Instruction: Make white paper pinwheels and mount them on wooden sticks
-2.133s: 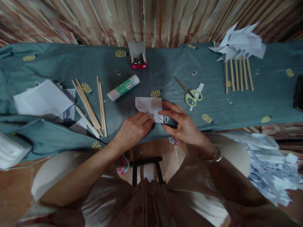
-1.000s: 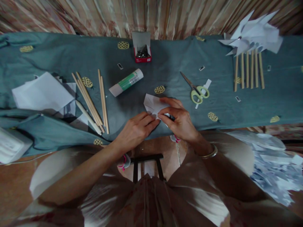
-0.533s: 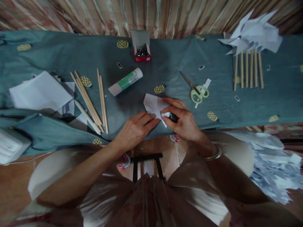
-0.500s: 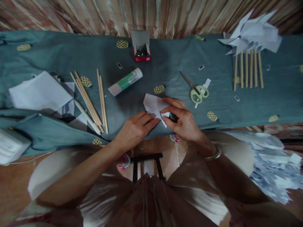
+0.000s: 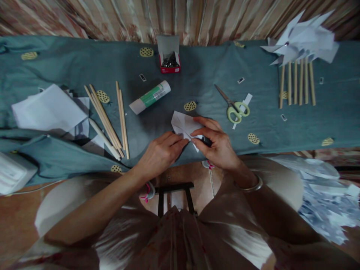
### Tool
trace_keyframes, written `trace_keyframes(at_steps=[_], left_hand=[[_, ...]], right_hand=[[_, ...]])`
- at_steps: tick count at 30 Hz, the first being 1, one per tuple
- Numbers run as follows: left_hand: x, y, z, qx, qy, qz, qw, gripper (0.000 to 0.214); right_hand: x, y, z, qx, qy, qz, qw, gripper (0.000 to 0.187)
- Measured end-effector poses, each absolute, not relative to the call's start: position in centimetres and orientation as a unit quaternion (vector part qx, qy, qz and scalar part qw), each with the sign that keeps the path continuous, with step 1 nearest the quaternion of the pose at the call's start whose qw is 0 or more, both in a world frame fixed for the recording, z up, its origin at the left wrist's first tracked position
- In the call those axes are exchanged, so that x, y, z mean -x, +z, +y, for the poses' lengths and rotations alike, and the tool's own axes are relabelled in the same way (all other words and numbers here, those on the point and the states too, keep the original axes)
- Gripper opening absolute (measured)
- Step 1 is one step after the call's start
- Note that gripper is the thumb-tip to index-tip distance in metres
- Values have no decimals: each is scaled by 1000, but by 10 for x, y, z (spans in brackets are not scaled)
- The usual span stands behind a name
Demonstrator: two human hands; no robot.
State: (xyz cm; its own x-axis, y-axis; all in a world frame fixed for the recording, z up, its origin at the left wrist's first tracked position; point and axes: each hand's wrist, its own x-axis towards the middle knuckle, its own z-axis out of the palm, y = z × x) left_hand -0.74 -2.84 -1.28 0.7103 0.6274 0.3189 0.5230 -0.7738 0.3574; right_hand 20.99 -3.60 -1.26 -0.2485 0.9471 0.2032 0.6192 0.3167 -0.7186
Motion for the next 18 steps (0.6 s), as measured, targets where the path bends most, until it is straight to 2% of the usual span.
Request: trace_keyframes(at_steps=[12, 18], left_hand=[[7, -12, -26, -917, 208, 311, 137, 23], [6, -12, -25, -917, 209, 310, 141, 22]], right_hand=[[-209, -12, -36, 521, 253, -754, 311, 10], [-209, -13, -37, 516, 250, -759, 309, 16]])
